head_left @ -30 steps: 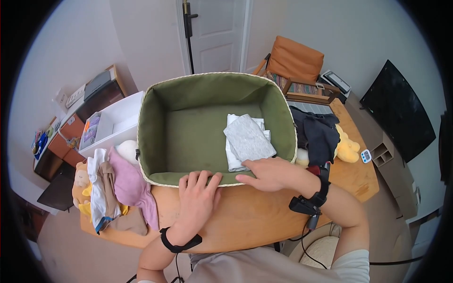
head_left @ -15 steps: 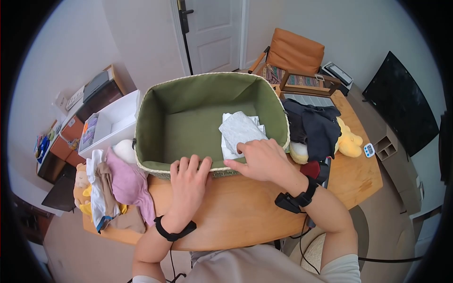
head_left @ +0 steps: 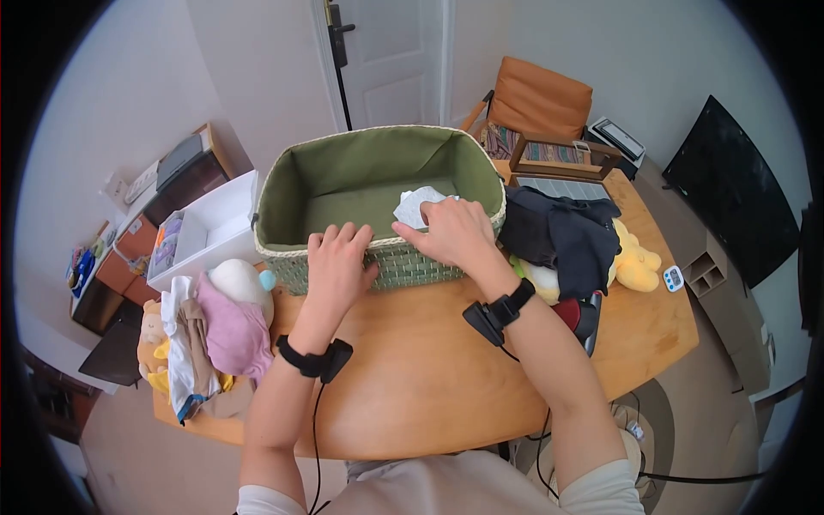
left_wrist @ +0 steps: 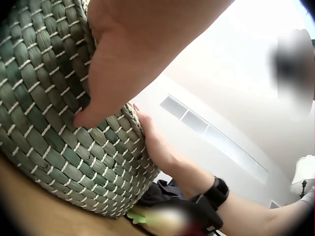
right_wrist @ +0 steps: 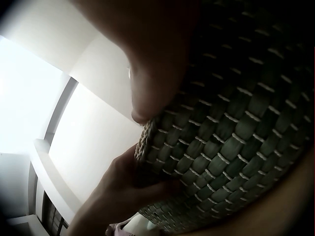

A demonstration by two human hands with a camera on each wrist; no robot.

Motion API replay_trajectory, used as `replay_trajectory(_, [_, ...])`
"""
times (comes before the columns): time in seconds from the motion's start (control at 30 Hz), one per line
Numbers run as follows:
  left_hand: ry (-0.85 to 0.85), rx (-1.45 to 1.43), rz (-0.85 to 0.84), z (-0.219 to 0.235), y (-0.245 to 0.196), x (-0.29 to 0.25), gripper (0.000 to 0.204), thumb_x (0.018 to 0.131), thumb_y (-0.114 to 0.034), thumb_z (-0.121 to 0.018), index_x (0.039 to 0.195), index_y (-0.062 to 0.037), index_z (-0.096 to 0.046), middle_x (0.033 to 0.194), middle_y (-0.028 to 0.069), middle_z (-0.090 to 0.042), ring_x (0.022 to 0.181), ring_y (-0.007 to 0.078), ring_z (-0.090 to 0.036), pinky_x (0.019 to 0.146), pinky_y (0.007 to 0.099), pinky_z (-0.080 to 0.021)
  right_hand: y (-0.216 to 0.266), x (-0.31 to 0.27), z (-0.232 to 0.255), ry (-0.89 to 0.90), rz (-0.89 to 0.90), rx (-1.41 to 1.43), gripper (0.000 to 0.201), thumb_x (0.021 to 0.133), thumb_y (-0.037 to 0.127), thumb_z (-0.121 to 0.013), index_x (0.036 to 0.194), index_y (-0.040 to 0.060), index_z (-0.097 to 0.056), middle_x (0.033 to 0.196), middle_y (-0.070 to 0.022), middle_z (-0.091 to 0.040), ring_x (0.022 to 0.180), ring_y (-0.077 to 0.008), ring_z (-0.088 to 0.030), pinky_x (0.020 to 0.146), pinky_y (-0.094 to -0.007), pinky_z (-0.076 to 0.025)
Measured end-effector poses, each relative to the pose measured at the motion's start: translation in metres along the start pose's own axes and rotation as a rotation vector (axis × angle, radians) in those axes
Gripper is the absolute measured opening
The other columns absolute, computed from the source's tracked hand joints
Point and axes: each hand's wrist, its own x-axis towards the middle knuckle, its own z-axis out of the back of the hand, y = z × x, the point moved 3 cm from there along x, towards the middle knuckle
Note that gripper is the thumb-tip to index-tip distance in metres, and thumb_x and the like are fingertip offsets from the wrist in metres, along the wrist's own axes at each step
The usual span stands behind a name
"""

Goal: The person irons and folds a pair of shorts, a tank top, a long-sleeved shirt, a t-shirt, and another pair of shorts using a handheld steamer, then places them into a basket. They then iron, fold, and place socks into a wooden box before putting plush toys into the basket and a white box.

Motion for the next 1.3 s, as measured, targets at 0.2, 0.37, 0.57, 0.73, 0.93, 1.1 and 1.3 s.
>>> replay_trajectory(0.2, [-0.066,0.01,0.009,-0.029,0.025,0.043,0.047,0.065,-0.024,-0.082,0.105,-0.0101,-0.061,0.096,0.0056,-0.059,0.094,0.0272,-0.058,0.083,0.0419,-0.042,-0.013,0.047,-0.012,0.024,-0.057,-0.021,0.069,0.088,0.069,-0.057,0.081,0.0026,-0.076,0.077,-0.0184,-0.072,0.075,-0.0371,-0.071,0.072,-0.0464,-0.056])
replay_trajectory(0.37, [-0.279,0.038,-0.016,-0.047,0.031,0.062,0.04,0.067,-0.031,-0.078,0.097,-0.0105,-0.061,0.092,0.0057,-0.058,0.091,0.0266,-0.057,0.082,0.0417,-0.042,-0.026,0.076,-0.027,0.032,-0.09,-0.079,0.074,0.088,0.073,-0.053,0.087,0.0038,-0.079,0.085,-0.0192,-0.074,0.082,-0.0366,-0.072,0.077,-0.0452,-0.056])
replay_trajectory(0.57, [-0.383,0.014,0.038,-0.051,0.028,0.066,0.035,0.071,-0.036,-0.074,0.089,-0.01,-0.06,0.086,0.0062,-0.057,0.088,0.0268,-0.056,0.083,0.0415,-0.041,-0.027,0.08,-0.029,0.019,-0.095,-0.091,0.077,0.087,0.076,-0.052,0.088,0.0037,-0.079,0.086,-0.0192,-0.074,0.085,-0.0373,-0.072,0.081,-0.046,-0.055])
replay_trajectory(0.73, [-0.179,0.012,0.024,-0.044,0.03,0.059,0.04,0.076,-0.037,-0.073,0.102,-0.0093,-0.062,0.1,0.0081,-0.06,0.1,0.0277,-0.056,0.092,0.0437,-0.042,-0.021,0.07,-0.031,0.066,-0.116,-0.16,0.065,0.092,0.063,-0.055,0.104,0.0031,-0.076,0.108,-0.0189,-0.073,0.107,-0.0341,-0.068,0.094,-0.0467,-0.049])
replay_trajectory(0.93, [-0.381,-0.688,0.144,-0.039,0.013,0.031,0.055,0.104,-0.038,-0.051,0.147,-0.0051,-0.045,0.158,0.0177,-0.038,0.152,0.0336,-0.028,0.125,0.0543,-0.011,0.057,0.013,-0.069,-0.276,-0.005,1.103,0.061,0.109,0.031,-0.042,0.157,-0.0019,-0.024,0.162,-0.023,-0.03,0.15,-0.0354,-0.03,0.123,-0.0405,-0.024])
replay_trajectory(1.1, [-0.441,-0.954,0.239,-0.025,-0.085,-0.053,0.055,0.108,-0.042,-0.039,0.146,-0.0049,-0.048,0.154,0.0158,-0.046,0.145,0.0295,-0.04,0.118,0.0383,-0.029,0.098,-0.065,-0.082,-0.22,-0.175,1.899,0.073,0.111,0.051,-0.024,0.163,0.0036,-0.007,0.171,-0.0125,-0.008,0.156,-0.0338,-0.012,0.127,-0.0422,-0.007])
replay_trajectory(1.3, [0.046,-0.473,-0.212,0.011,-0.057,-0.07,0.034,0.102,-0.032,-0.049,0.109,-0.002,-0.063,0.121,0.0156,-0.063,0.116,0.025,-0.058,0.097,0.0384,-0.043,0.105,-0.109,-0.081,0.205,-0.291,2.272,0.088,0.103,0.07,-0.017,0.163,0.0059,-0.009,0.168,-0.0166,-0.019,0.154,-0.0336,-0.022,0.127,-0.0454,-0.011])
